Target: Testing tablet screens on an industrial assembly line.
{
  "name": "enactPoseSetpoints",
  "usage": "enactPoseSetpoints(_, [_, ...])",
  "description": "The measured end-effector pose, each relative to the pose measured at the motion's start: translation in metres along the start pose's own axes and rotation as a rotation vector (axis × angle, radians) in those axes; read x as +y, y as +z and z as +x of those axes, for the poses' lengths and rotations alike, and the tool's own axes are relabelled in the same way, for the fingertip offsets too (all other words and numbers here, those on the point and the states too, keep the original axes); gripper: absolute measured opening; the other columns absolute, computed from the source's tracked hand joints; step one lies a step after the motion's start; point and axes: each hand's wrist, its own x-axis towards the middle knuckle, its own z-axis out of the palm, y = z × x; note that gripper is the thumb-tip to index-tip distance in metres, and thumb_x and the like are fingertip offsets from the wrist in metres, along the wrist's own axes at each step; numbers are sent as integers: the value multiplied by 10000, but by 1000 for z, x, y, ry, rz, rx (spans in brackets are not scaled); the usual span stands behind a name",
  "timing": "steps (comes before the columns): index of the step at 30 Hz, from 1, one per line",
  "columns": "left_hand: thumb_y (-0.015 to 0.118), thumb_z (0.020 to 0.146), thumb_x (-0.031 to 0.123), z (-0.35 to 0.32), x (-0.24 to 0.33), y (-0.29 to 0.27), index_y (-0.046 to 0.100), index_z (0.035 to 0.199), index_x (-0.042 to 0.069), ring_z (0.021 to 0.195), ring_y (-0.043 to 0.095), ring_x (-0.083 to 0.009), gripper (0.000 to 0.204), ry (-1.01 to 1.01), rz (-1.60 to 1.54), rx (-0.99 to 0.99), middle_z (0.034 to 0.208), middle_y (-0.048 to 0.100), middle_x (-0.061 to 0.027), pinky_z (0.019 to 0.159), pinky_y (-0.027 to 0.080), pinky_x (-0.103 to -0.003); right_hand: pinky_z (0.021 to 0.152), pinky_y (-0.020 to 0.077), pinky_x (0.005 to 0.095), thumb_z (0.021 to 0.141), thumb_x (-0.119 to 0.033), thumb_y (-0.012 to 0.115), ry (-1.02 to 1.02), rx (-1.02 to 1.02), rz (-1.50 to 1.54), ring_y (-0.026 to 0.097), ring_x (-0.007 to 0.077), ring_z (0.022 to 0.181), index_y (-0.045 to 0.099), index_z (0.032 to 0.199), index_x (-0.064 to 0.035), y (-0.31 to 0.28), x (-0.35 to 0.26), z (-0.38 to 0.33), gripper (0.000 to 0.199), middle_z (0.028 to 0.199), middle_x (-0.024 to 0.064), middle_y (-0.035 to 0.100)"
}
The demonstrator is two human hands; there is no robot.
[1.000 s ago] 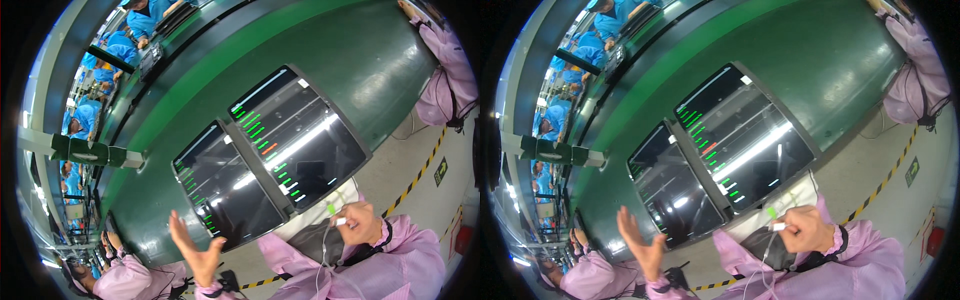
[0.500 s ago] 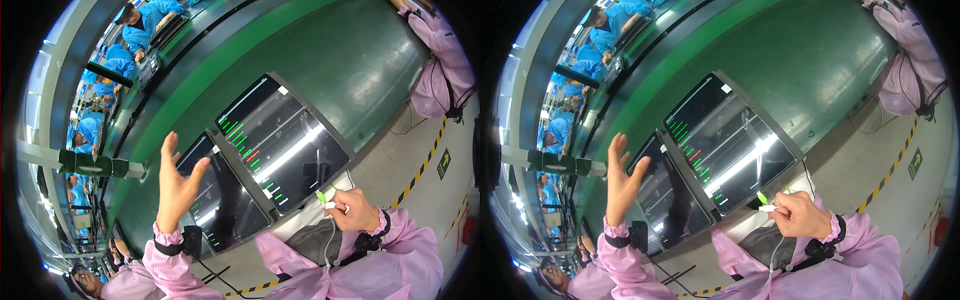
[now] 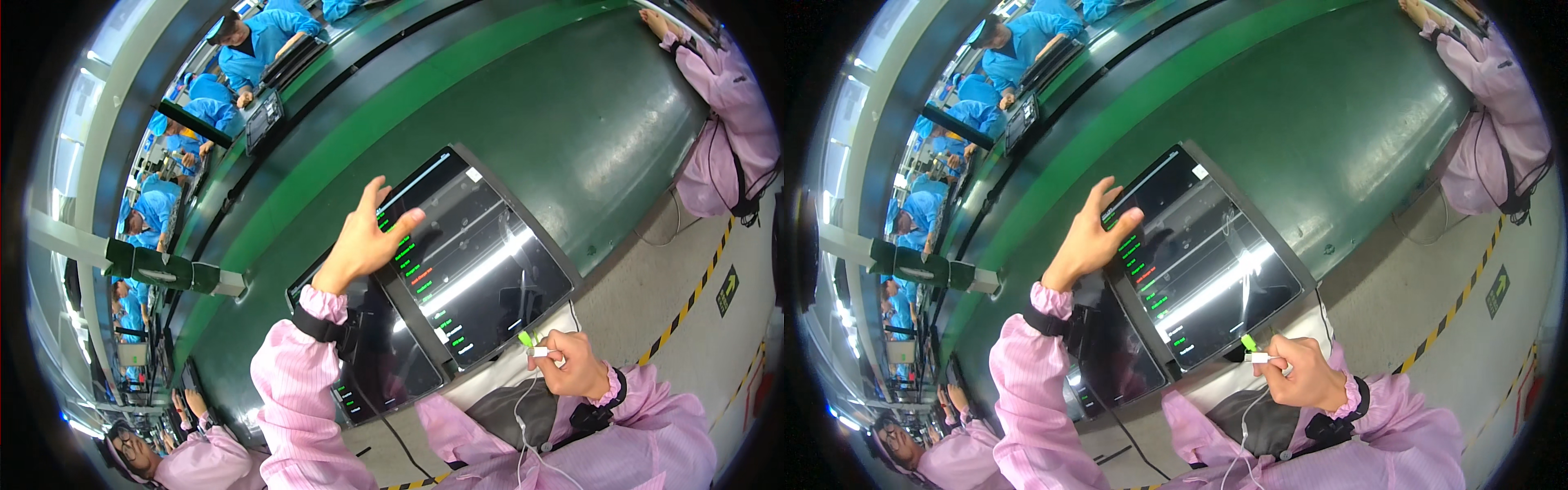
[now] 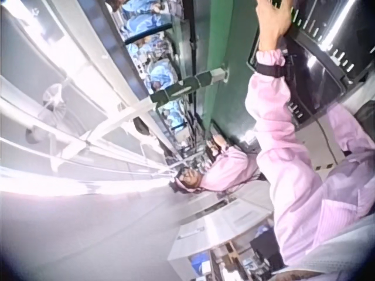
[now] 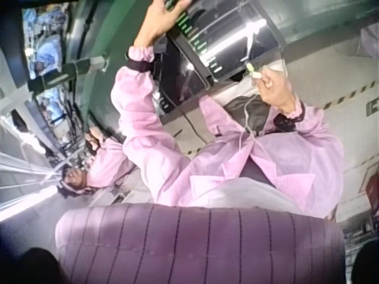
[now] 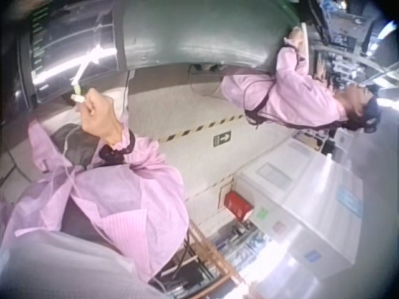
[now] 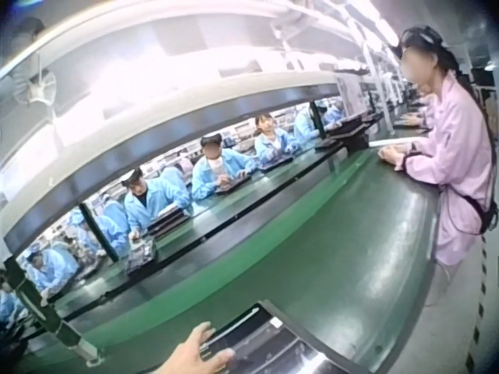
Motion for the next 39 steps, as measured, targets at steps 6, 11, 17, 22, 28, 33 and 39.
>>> enactPoseSetpoints(6, [715,705,490,-5,-1,3,232,1338,-82,1256,356,-397,979,58,82,-42,1331,359,-302,1035,314,-416,435,422,247,789,47,564,175,-106,89,625,126,548,369,655,-39,-8,-7,9,251,564,105,590])
enactPoseSetpoints(11, [746,649,522,-6,-2,0,183,1357,-86,1295,290,-385,1090,56,83,-105,1366,293,-303,1061,272,-422,451,424,234,815,14,584,223,-82,152,632,135,569,361,676,-34,-4,-6,9,267,565,109,588])
enactPoseSetpoints(17, [805,586,486,-5,-2,-10,151,1373,-74,1329,220,-374,1166,156,177,-232,1402,226,-297,1093,207,-397,550,433,270,801,-68,625,142,38,-141,541,147,577,474,771,-3,-11,-12,2,167,746,121,615])
enactPoseSetpoints(22, [796,608,478,-11,1,-11,159,1367,-86,1327,227,-371,1140,177,216,-181,1397,224,-309,1092,213,-385,568,385,294,820,-131,587,-114,274,-297,515,199,679,622,797,16,-20,-36,-10,153,788,131,570])
enactPoseSetpoints(28, [730,727,401,-54,-14,-44,208,1365,-71,1319,267,-348,950,190,89,83,1388,282,-284,1077,238,-371,433,315,273,783,-93,666,36,-167,164,427,139,451,593,699,0,24,-54,-16,144,517,63,462])
enactPoseSetpoints(33, [692,764,406,-116,-58,-65,246,1343,-84,1291,313,-369,880,-56,156,190,1357,331,-287,1057,277,-394,407,312,291,878,-177,578,296,-610,217,361,141,405,533,703,-7,82,-55,-4,248,487,85,411])
enactPoseSetpoints(39, [663,805,339,-171,-111,-63,264,1358,-17,1281,342,-338,770,-218,6,338,1356,358,-254,1047,293,-407,412,339,343,886,-217,555,320,-741,175,397,262,394,523,692,3,129,-51,8,295,494,151,432])
